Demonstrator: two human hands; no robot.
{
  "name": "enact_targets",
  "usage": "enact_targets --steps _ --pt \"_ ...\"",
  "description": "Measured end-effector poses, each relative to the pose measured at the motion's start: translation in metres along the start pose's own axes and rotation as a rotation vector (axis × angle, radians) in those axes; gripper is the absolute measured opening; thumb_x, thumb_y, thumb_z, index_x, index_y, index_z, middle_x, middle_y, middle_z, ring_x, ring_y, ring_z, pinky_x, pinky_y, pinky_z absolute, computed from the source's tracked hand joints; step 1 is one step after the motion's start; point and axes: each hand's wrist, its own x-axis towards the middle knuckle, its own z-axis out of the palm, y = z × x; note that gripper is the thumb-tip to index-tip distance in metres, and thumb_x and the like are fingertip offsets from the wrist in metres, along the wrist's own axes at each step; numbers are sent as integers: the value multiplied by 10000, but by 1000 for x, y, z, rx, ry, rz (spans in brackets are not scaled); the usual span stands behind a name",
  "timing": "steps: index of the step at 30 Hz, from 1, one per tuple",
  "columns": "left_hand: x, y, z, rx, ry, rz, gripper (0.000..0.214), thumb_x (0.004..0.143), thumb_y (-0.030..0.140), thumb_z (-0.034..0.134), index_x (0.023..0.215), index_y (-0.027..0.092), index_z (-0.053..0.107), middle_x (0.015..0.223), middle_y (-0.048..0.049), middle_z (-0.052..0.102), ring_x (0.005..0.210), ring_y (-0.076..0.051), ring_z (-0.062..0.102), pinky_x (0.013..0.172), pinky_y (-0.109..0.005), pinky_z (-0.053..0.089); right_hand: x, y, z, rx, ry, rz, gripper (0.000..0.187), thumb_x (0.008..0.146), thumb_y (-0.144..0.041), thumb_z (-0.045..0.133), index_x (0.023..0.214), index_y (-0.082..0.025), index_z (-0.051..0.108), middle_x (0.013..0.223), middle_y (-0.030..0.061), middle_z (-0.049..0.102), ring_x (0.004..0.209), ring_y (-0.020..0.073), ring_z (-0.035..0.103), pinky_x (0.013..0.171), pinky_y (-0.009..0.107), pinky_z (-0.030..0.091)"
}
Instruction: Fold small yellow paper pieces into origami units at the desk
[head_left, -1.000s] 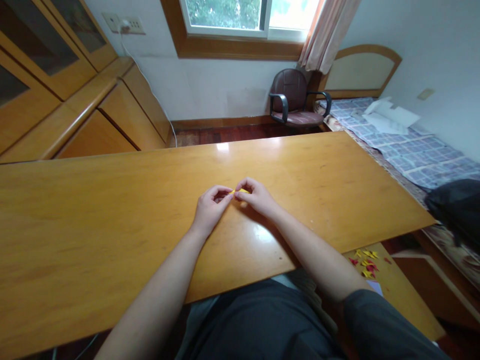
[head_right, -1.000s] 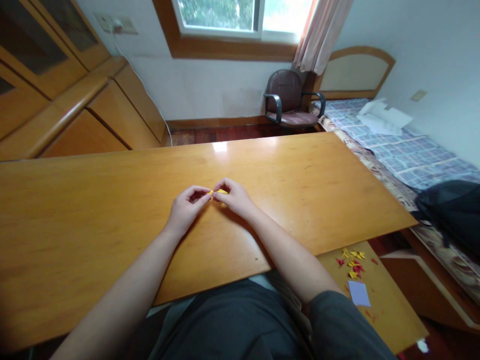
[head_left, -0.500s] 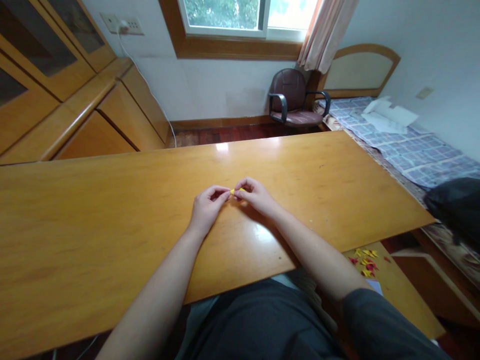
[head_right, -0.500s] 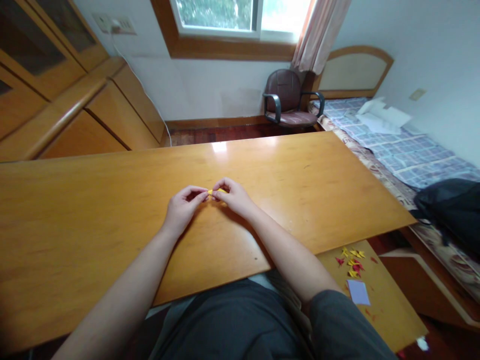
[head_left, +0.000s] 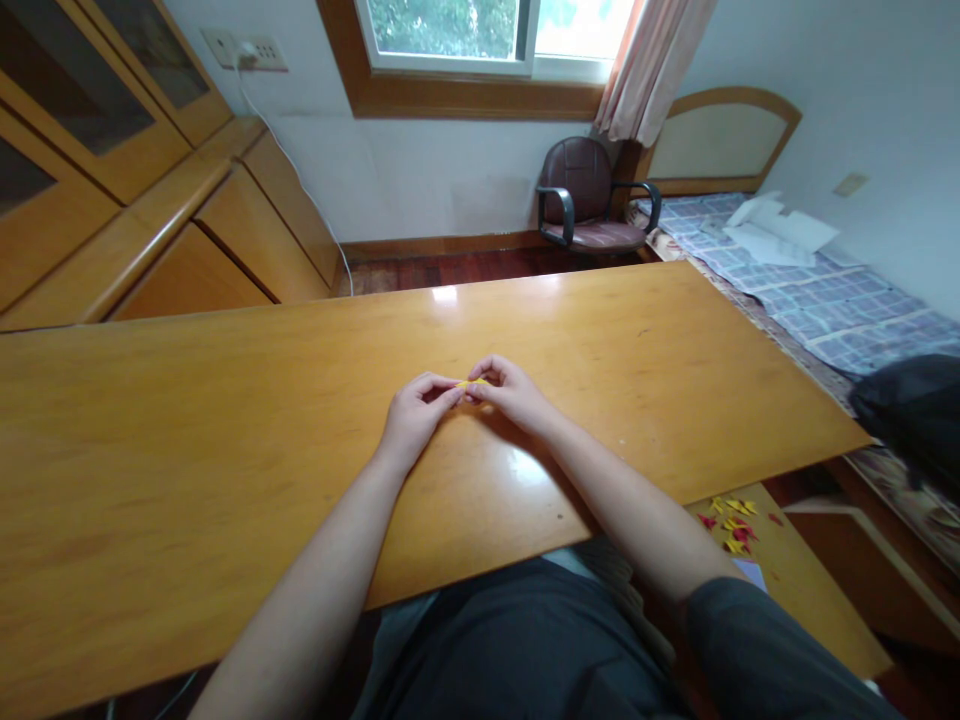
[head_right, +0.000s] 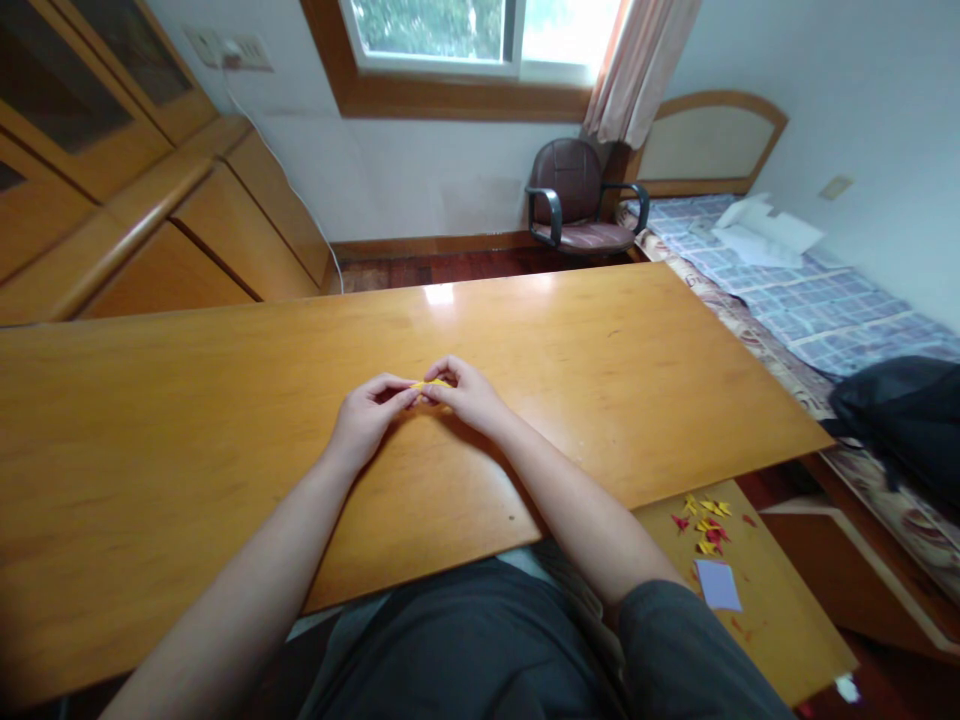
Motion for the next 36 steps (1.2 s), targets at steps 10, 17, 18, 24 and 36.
enact_targets --steps 10,17,18,24,36 --pt "0 4 1 -110 8 -99 303 732 455 778 822 167 750 732 -32 729 678 -162 655 689 -274 522 1 4 2 8 5 -5 403 688 -423 824 884 -195 555 764 -24 654 711 130 632 721 287 512" --pt "1 2 1 -136 35 -118 238 746 390 764 791 159 732 693 -16 707 629 -132 628 650 -251 504 0 1 3 -8 10 33 385 703 -422 803 941 -175 627 814 -7 675 734 122 632 733 273 514" --pt "1 1 1 -139 39 -119 232 745 384 763 782 158 728 688 -14 703 623 -130 624 644 -250 501 0 1 2 -10 10 41 369 721 -437 785 931 -170 639 817 0 681 744 125 636 738 275 517" --pt "0 5 3 -136 31 -123 214 741 370 750 753 160 710 654 -4 681 592 -123 602 621 -247 487 2 7 -1 -69 12 42 346 736 -429 774 928 -161 668 778 8 697 716 133 642 704 273 504" --pt "-1 6 5 -180 -13 -135 221 745 374 737 731 167 664 639 1 667 584 -122 598 618 -250 487 1 3 3 -190 83 -8 222 720 -315 717 865 -154 668 707 -17 666 660 122 597 653 254 441"
